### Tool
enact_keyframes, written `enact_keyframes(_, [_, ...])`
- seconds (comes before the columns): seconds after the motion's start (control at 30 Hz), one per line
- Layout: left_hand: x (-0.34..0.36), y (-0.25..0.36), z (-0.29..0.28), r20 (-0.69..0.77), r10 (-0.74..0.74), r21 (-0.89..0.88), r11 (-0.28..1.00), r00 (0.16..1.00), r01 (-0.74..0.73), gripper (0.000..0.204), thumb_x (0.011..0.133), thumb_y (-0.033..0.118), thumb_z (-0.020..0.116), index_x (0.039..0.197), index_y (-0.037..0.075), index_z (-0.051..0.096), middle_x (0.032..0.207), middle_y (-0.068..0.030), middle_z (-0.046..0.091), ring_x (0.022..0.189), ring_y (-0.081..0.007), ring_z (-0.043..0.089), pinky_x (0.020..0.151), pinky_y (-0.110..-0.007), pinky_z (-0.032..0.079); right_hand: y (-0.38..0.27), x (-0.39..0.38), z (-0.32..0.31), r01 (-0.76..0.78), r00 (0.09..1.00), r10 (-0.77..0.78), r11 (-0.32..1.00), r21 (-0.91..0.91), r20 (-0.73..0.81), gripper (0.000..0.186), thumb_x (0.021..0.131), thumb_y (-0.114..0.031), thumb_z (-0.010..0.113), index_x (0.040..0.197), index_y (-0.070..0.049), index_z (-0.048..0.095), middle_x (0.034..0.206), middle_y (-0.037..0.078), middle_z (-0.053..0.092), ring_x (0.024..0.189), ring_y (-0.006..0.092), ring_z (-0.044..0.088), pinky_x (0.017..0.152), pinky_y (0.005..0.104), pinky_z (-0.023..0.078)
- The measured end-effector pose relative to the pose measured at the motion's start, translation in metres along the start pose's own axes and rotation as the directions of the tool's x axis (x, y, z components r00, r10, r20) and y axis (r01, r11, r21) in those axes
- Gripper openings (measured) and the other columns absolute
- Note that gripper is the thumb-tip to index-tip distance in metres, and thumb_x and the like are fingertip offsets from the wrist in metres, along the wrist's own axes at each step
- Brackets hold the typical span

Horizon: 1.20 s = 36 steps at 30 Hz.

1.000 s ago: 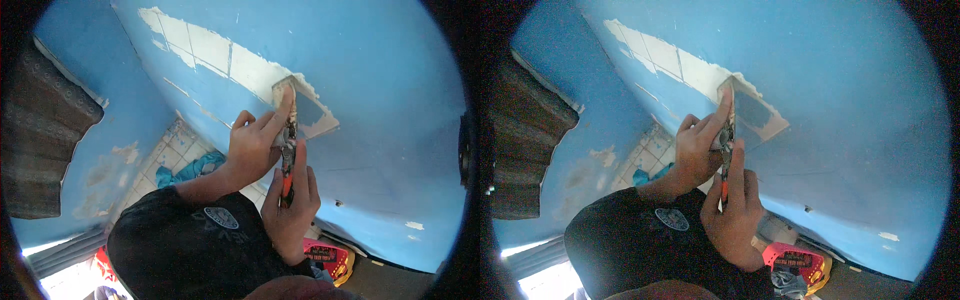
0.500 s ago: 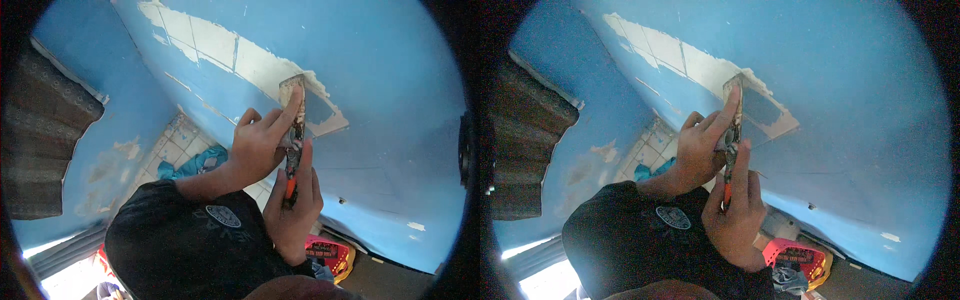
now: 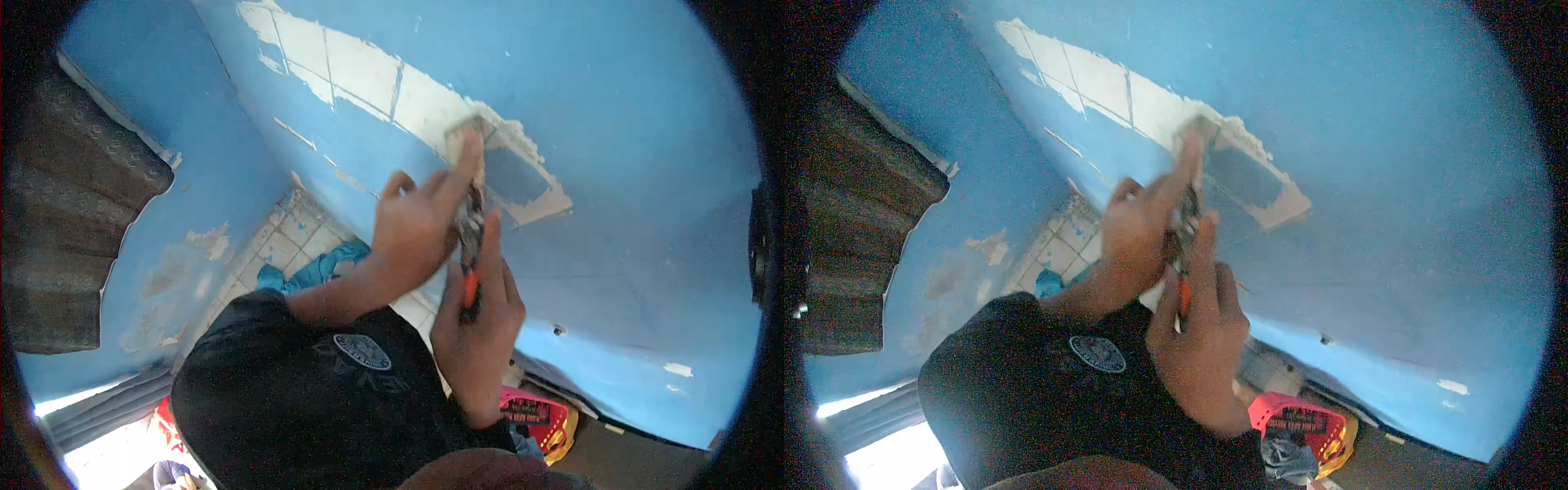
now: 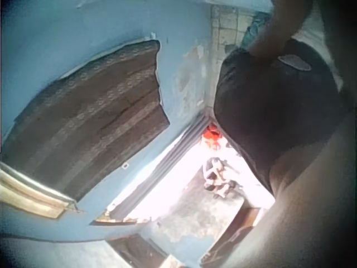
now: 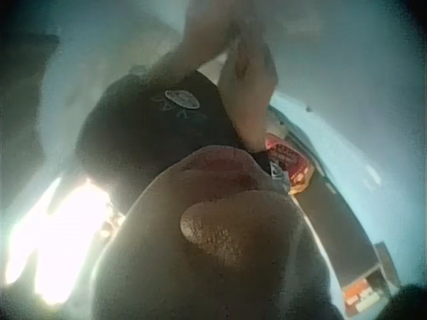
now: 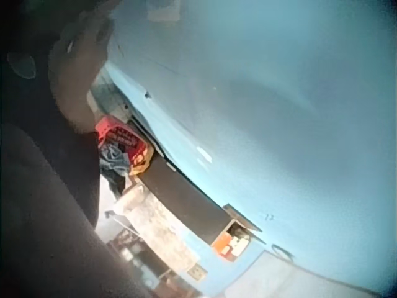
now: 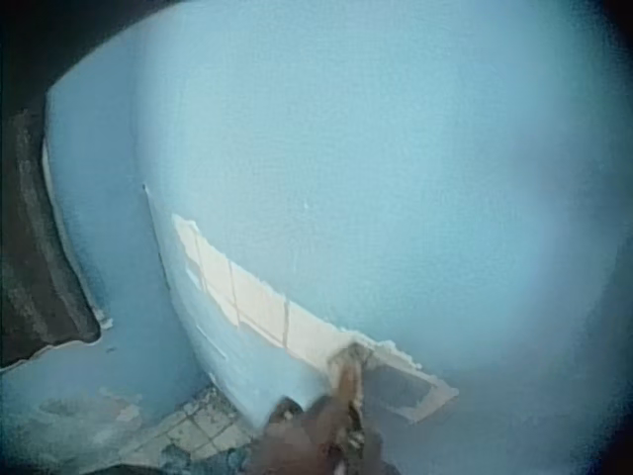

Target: The person removes a sign from the wall and places it into a basket, then scrapes the wall using a putty knife.

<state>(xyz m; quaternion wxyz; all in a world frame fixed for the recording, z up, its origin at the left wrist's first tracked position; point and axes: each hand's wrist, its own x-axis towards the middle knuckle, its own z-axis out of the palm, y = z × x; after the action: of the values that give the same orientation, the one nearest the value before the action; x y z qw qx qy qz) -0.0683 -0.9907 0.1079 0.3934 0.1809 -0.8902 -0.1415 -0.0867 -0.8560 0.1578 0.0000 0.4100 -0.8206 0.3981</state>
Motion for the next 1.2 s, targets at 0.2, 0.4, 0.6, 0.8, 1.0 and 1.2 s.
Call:
enact_keyframes(0.2, [0.011,-0.012,0.018,-0.178,-0.149,0.061,0.985,0.973,0.162,0.094,0.075,0.011,0.069,0.156,0.006,0.020,0.081,-0.0081,0.061,0.061,-0.0234,0.058,0.071,-0.035,0.040,0.023,0.040,0.026,0.088,0.995,-0.080,0.984,0.153,-0.062,0.053,0.087,0.001,0.061,0.138,0.002,0.050,0.105,0.024,0.069,0.088,0.0192,0.067,0.080,0.0338,0.052])
enact_keyframes(0.4, [-0.010,-0.016,0.014,0.006,-0.089,-0.089,0.992,0.996,0.090,0.092,0.076,0.010,0.069,0.156,0.015,0.025,0.081,-0.0055,0.061,0.062,-0.0239,0.057,0.070,-0.037,0.039,0.030,-0.005,0.028,-0.032,0.999,0.030,0.975,0.221,0.013,0.055,0.090,0.001,0.060,0.142,0.003,0.044,0.110,0.019,0.067,0.091,0.0164,0.062,0.080,0.0306,0.051])
enact_keyframes(0.6, [-0.031,-0.014,0.017,0.217,0.040,-0.237,0.972,0.975,0.013,0.078,0.080,0.012,0.066,0.151,0.019,0.037,0.095,-0.0075,0.067,0.070,-0.0268,0.061,0.071,-0.041,0.039,0.036,-0.051,-0.001,-0.328,0.945,0.299,0.878,0.348,0.134,0.060,0.091,-0.005,0.060,0.145,0.004,0.037,0.112,0.019,0.065,0.092,0.0200,0.062,0.084,0.0338,0.050])
enact_keyframes(0.8, [-0.058,-0.015,0.037,0.266,0.085,-0.525,0.848,0.960,0.070,0.058,0.085,0.007,0.059,0.140,0.019,0.046,0.079,-0.0075,0.059,0.069,-0.0280,0.061,0.073,-0.043,0.042,0.063,-0.102,-0.011,-0.390,0.921,0.380,0.893,0.224,0.084,0.056,0.093,-0.008,0.060,0.145,0.000,0.041,0.107,0.015,0.066,0.091,0.0194,0.064,0.084,0.0328,0.050])
enact_keyframes(1.0, [-0.082,-0.018,0.049,0.562,-0.082,-0.557,0.698,0.823,0.450,0.031,0.089,0.014,0.059,0.118,0.011,0.048,0.073,-0.0084,0.055,0.067,-0.0286,0.059,0.071,-0.038,0.045,0.072,-0.139,-0.003,-0.339,0.936,0.325,0.935,0.107,0.135,0.054,0.094,-0.013,0.059,0.145,-0.005,0.042,0.108,0.020,0.063,0.096,0.0308,0.064,0.086,0.0404,0.050])
enact_keyframes(1.2, [-0.095,-0.019,0.069,0.686,0.006,-0.693,0.311,0.727,0.651,0.026,0.094,0.025,0.062,0.111,0.006,0.055,0.077,-0.0013,0.056,0.071,-0.0126,0.053,0.067,-0.030,0.045,0.054,-0.147,-0.001,-0.429,0.902,0.415,0.894,0.131,0.124,0.057,0.091,-0.008,0.061,0.145,-0.007,0.043,0.103,0.019,0.060,0.090,0.0326,0.062,0.081,0.0394,0.049])
